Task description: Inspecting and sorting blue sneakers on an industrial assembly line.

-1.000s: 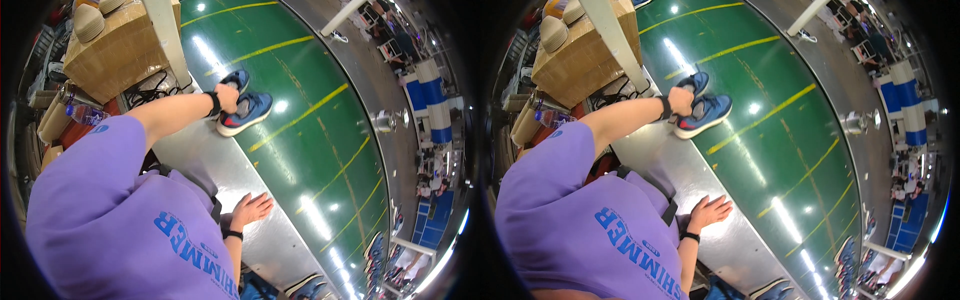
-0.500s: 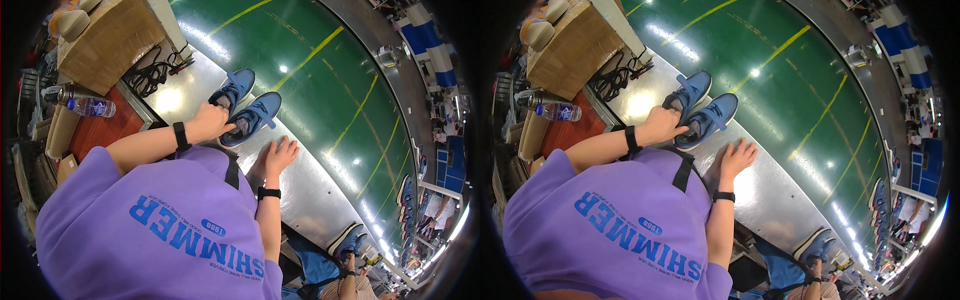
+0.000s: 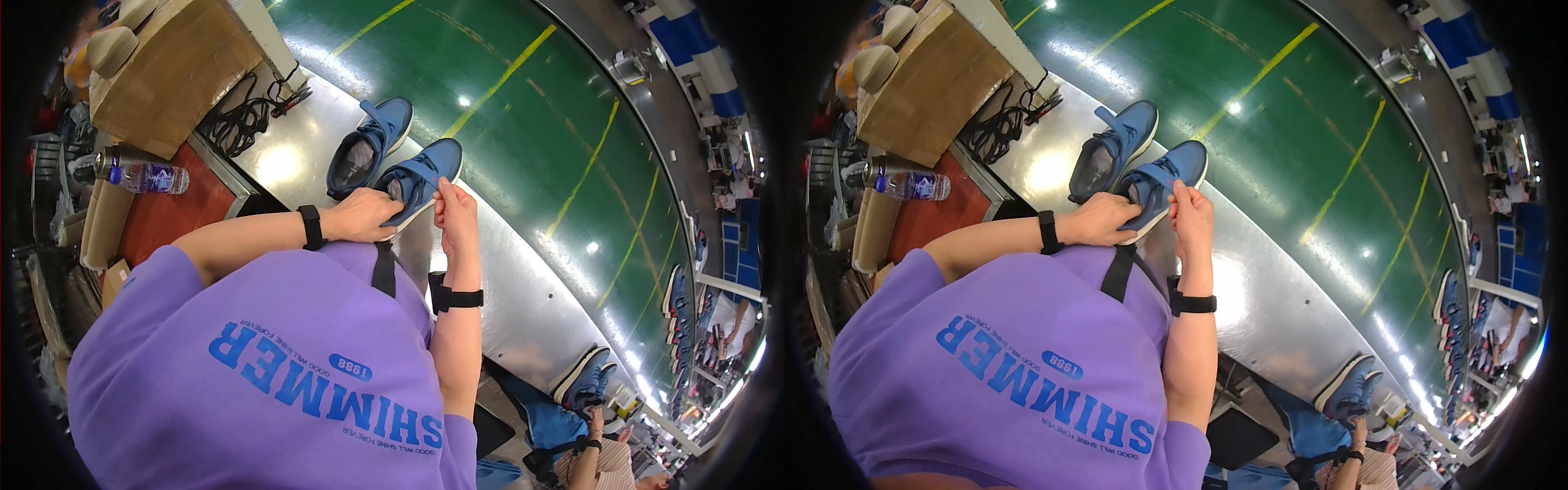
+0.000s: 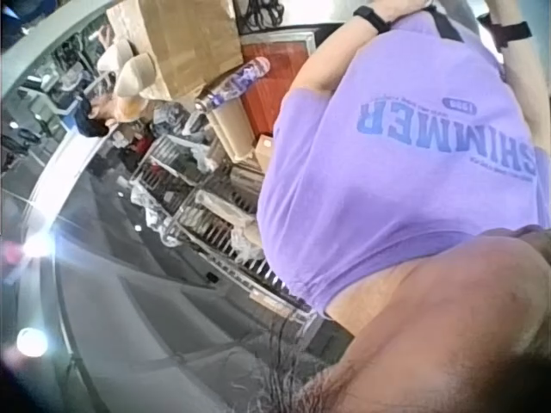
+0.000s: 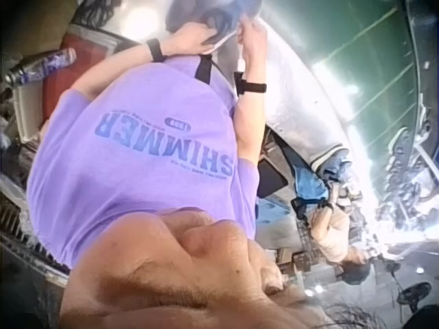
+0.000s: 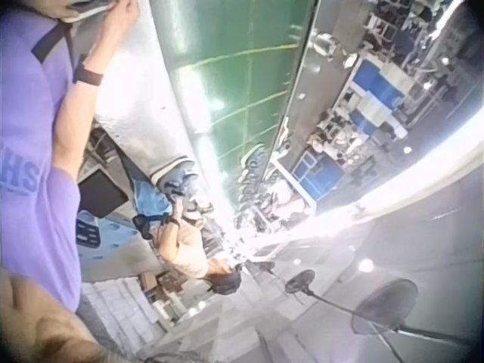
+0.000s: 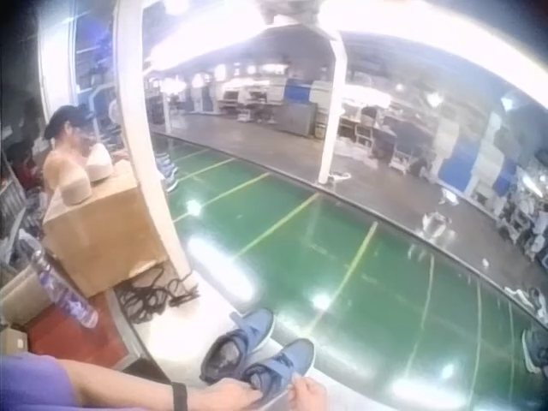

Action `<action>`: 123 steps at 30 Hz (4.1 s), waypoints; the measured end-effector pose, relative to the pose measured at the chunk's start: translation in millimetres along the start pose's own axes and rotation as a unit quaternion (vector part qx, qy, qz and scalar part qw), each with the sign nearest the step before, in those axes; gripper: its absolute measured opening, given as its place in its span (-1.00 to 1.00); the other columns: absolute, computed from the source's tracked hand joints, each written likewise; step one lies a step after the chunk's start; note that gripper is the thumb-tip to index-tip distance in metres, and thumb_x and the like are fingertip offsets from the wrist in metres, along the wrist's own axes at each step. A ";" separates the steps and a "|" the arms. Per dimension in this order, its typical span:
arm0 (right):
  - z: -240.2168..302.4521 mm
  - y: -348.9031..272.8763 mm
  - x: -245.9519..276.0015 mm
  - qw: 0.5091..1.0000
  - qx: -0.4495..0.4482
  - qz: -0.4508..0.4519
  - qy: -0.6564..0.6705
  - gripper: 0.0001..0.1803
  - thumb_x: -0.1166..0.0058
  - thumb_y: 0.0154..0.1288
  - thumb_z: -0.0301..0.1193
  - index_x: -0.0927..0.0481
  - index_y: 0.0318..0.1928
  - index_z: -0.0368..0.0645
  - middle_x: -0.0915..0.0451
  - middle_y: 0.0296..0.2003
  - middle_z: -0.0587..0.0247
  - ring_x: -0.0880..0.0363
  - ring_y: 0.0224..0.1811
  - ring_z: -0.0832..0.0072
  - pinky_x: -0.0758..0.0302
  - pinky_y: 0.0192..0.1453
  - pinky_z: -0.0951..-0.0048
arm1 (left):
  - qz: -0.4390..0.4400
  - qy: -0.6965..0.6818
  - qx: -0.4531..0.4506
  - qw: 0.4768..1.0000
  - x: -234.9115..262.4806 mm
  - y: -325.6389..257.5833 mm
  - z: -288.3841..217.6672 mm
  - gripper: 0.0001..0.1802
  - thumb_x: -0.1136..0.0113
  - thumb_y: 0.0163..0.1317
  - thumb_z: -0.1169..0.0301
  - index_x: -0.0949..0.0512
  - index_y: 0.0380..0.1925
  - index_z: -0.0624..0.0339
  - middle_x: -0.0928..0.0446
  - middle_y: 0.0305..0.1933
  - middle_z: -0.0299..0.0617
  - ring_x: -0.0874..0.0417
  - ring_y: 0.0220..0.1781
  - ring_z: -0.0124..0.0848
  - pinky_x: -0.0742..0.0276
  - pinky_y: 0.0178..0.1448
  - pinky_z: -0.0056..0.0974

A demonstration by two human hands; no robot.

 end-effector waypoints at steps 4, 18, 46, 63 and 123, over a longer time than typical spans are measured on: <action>-11.2 -6.2 -2.5 0.998 -0.043 -0.006 0.050 -0.67 0.02 0.30 -0.22 -0.48 -0.51 -0.19 -0.35 -0.73 0.45 -0.21 -0.74 0.72 -0.10 -0.67 0.69 | -0.028 -0.044 -0.019 0.998 2.8 -3.5 3.5 -0.64 -0.26 -0.06 0.25 -0.47 -0.35 0.30 -0.44 -0.54 0.02 -0.51 -0.42 -0.03 -0.39 -0.31 -0.06; -44.6 -3.9 -8.2 0.976 -0.116 0.053 0.177 -0.63 0.00 0.31 -0.19 -0.46 -0.55 -0.18 -0.29 -0.77 0.45 -0.14 -0.79 0.72 -0.03 -0.73 0.68 | -0.046 -0.066 -0.040 0.996 6.1 -0.7 5.0 -0.70 -0.25 -0.10 0.28 -0.41 -0.50 0.27 -0.40 -0.60 -0.02 -0.48 -0.47 -0.03 -0.36 -0.39 -0.07; -47.4 -26.3 -17.4 0.815 0.159 -0.120 -0.544 -0.35 0.07 0.30 -0.15 -0.19 0.16 -0.48 -0.54 -0.60 -0.13 -0.57 -0.49 -0.01 -0.46 -0.39 0.13 | -0.198 0.047 -0.141 0.969 33.5 27.2 -20.3 -0.78 -0.15 -0.15 0.54 -0.49 -0.39 0.20 -0.36 -0.41 -0.22 -0.43 -0.32 -0.27 -0.44 -0.30 -0.28; -45.5 -56.6 -11.7 0.801 0.282 -0.104 -0.518 -0.34 -0.08 0.04 -0.50 -0.17 0.16 -0.47 -0.53 -0.54 -0.10 -0.55 -0.53 0.12 -0.45 -0.48 0.26 | -0.223 0.069 -0.381 0.894 38.6 -3.5 -53.1 -0.82 -0.17 -0.13 0.48 -0.48 -0.44 0.28 -0.30 -0.51 -0.28 -0.41 -0.50 -0.43 -0.42 -0.49 -0.40; -32.9 6.3 -148.4 0.732 0.302 0.122 -0.599 -0.67 -0.03 0.15 -0.28 -0.52 -0.28 -0.36 -0.55 -0.34 -0.17 -0.52 -0.24 -0.01 -0.44 -0.14 0.09 | -0.160 0.055 -0.164 0.972 78.7 -13.8 63.4 -0.85 -0.09 0.02 0.39 -0.48 -0.42 0.22 -0.43 -0.42 -0.22 -0.46 -0.26 -0.29 -0.48 -0.28 -0.24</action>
Point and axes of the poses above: each hand's wrist, its own y-axis towards the middle knuckle, its own x-axis out of the back of the hand, z = x × y, the point moved 4 cm from there along y, towards the middle knuckle
